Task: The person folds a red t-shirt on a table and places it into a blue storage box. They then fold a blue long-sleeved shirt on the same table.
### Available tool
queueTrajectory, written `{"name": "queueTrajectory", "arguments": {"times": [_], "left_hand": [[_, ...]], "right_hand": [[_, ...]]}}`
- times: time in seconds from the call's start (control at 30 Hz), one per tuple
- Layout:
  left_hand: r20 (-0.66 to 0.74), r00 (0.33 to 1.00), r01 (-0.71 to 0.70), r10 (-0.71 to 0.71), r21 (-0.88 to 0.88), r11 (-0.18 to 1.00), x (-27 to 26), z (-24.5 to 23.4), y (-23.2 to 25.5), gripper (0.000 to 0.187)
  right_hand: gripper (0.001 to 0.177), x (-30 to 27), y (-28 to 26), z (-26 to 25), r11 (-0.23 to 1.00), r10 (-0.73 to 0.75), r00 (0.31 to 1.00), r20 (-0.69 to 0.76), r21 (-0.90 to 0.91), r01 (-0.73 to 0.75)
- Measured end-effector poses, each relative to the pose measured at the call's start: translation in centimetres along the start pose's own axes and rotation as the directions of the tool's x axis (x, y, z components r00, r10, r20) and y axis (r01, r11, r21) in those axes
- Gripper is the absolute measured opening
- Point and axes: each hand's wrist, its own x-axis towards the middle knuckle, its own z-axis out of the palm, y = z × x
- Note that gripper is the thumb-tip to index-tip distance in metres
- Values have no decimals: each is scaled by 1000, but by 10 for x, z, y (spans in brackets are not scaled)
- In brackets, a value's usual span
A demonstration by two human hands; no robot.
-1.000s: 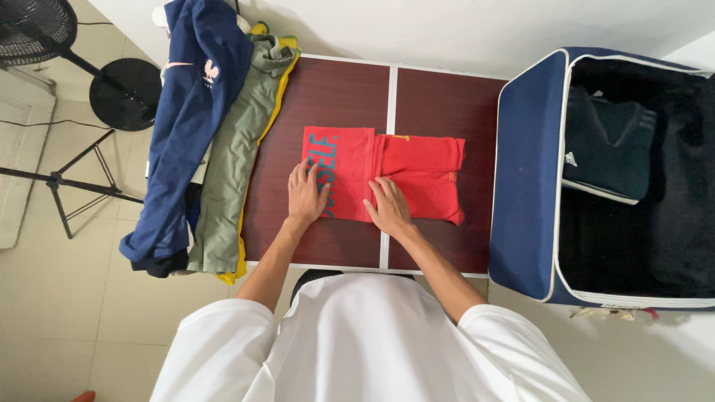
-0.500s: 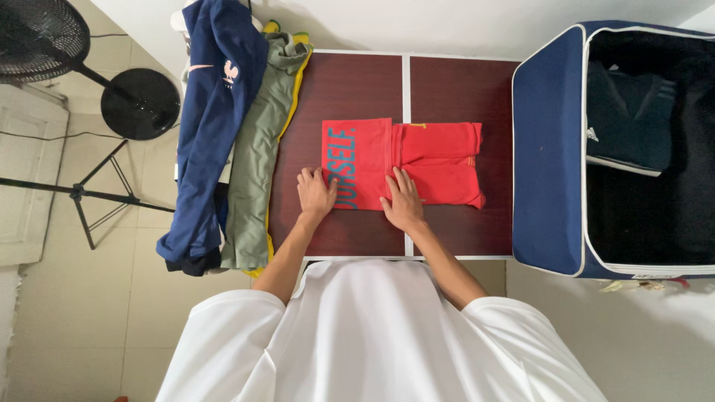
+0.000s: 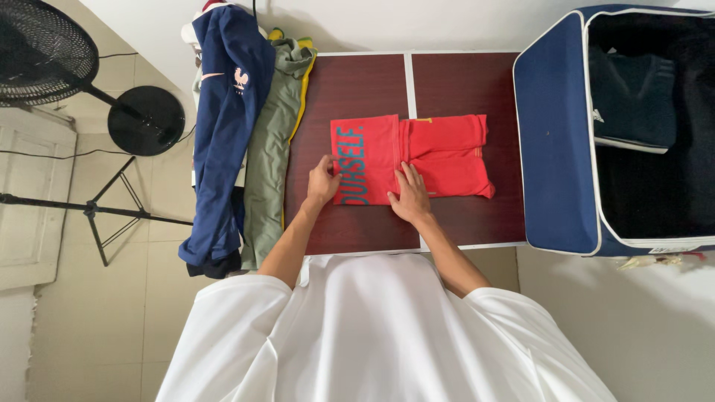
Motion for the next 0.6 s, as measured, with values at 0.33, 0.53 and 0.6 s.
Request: {"name": "queueTrajectory", "arguments": {"times": [0.33,0.53,0.6], "left_hand": [[-48,975,-216,218,37,976,12,-8,-34,48],[0,984,-176,177,-43,983,8,-15,-27,49],[6,983,-181,181,-51,982,5,-17,-26,50]], "right_hand": [[76,-2,-18,7,999,43,996,80,-12,-42],[77,-1,-17,7,999,26,996,83,-36,-23],[77,0,-18,6,998,54,993,106,-26,-51]]}}
